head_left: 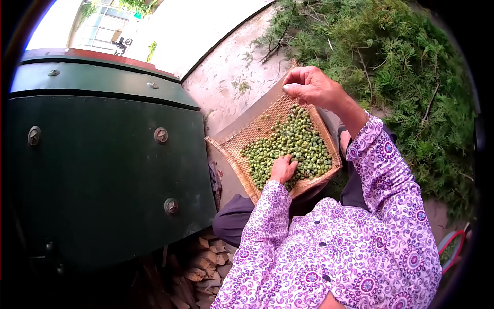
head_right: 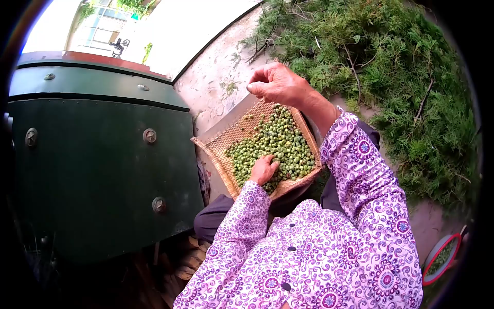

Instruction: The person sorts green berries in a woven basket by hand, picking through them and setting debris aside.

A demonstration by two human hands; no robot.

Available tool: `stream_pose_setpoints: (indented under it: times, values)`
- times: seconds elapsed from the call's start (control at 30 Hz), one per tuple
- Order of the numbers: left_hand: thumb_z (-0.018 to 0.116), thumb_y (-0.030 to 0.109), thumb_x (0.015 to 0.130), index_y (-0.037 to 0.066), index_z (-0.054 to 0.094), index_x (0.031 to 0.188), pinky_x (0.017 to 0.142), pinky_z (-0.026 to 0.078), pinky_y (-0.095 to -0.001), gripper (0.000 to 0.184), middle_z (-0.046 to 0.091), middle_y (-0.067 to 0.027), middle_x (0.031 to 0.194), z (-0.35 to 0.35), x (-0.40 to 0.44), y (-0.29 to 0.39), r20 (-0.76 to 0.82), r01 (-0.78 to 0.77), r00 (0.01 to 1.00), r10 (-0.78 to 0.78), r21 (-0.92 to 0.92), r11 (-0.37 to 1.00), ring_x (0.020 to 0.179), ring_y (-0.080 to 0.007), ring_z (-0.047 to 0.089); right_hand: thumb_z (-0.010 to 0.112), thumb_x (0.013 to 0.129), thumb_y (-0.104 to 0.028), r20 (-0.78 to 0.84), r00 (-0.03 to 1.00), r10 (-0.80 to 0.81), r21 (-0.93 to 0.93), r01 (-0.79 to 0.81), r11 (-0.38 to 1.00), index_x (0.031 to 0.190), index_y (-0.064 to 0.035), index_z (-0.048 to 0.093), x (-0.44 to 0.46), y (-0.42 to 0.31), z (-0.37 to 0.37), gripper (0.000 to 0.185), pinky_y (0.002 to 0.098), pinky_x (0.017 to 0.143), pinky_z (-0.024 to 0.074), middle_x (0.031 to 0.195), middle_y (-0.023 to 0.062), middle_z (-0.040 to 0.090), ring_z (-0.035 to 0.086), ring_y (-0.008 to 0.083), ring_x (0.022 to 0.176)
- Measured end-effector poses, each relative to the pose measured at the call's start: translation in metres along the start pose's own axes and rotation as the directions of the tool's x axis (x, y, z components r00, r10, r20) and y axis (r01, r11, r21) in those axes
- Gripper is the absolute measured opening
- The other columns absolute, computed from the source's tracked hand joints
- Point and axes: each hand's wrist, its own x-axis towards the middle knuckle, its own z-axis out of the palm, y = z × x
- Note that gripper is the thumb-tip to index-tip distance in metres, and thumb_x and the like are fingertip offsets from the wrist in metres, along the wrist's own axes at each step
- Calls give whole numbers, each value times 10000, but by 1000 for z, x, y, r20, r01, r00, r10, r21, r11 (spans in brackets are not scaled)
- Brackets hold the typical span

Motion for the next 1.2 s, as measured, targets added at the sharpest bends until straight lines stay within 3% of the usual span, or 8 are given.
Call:
stream_pose_setpoints:
  times: [0.1,0.37,0.43,0.53,0.7,0.83,1.0,1.2]
  values:
    - [581,339,754,53,570,1101,851,433,-396,450,554,-205,1070,-35,-14,-11,56,-91,994,94,-66,994,987,-344,531,570,839,-189,-6,1000,10,-16,-10,1000,836,-17,587,-1,7,2,173,220,555,466,685,10,553,520,71,615]
    - [638,222,760,15,565,1079,821,444,-337,388,567,-144,1065,-165,-71,-23,-452,-112,890,58,-95,989,949,-272,558,569,842,-193,-19,989,147,-94,-148,985,842,-36,569,-1,42,7,158,192,517,423,694,-13,540,490,47,576]
    - [631,215,775,12,561,1085,812,445,-321,377,571,-130,1061,-179,-84,-30,-544,-126,839,-17,-225,966,937,-239,562,581,821,-202,-10,990,139,-106,-139,984,790,-21,579,-3,62,11,184,215,511,451,667,14,554,520,69,571]
    - [607,208,815,7,553,1104,767,454,-269,356,594,-92,991,-187,-96,-32,-542,-112,808,-232,-529,841,849,-167,563,572,802,-193,-60,974,218,-169,-225,959,829,-12,583,-15,82,28,183,231,528,469,707,31,573,539,80,590]
    - [588,218,841,20,565,1057,671,469,-248,294,606,-56,897,-186,-92,-43,-510,-254,762,-400,-803,540,785,-132,569,604,722,-306,-289,929,231,-428,-341,837,1077,20,532,-38,157,58,487,310,807,457,996,169,601,595,241,898]
    - [534,228,876,33,553,988,618,476,-278,225,600,-70,893,-213,-80,-49,-353,-391,853,-384,-920,-22,760,-167,574,633,706,-326,-392,917,72,-645,-330,689,1196,-12,437,-51,184,77,614,410,920,378,1128,235,506,482,353,1063]
    - [520,245,883,31,552,989,647,476,-287,241,603,-91,916,-244,-80,-43,-394,-443,856,-334,-892,-83,769,-179,574,664,665,-305,-447,894,16,-711,-366,601,1209,18,384,-50,228,73,691,412,928,355,1133,219,451,420,356,1081]
    - [495,264,893,20,556,993,653,475,-283,271,603,-111,937,-254,-88,-46,-442,-527,813,-380,-835,-157,773,-183,574,719,635,-338,-486,855,178,-674,-497,547,1274,-1,335,-41,233,77,818,380,976,325,1240,227,416,395,340,1161]
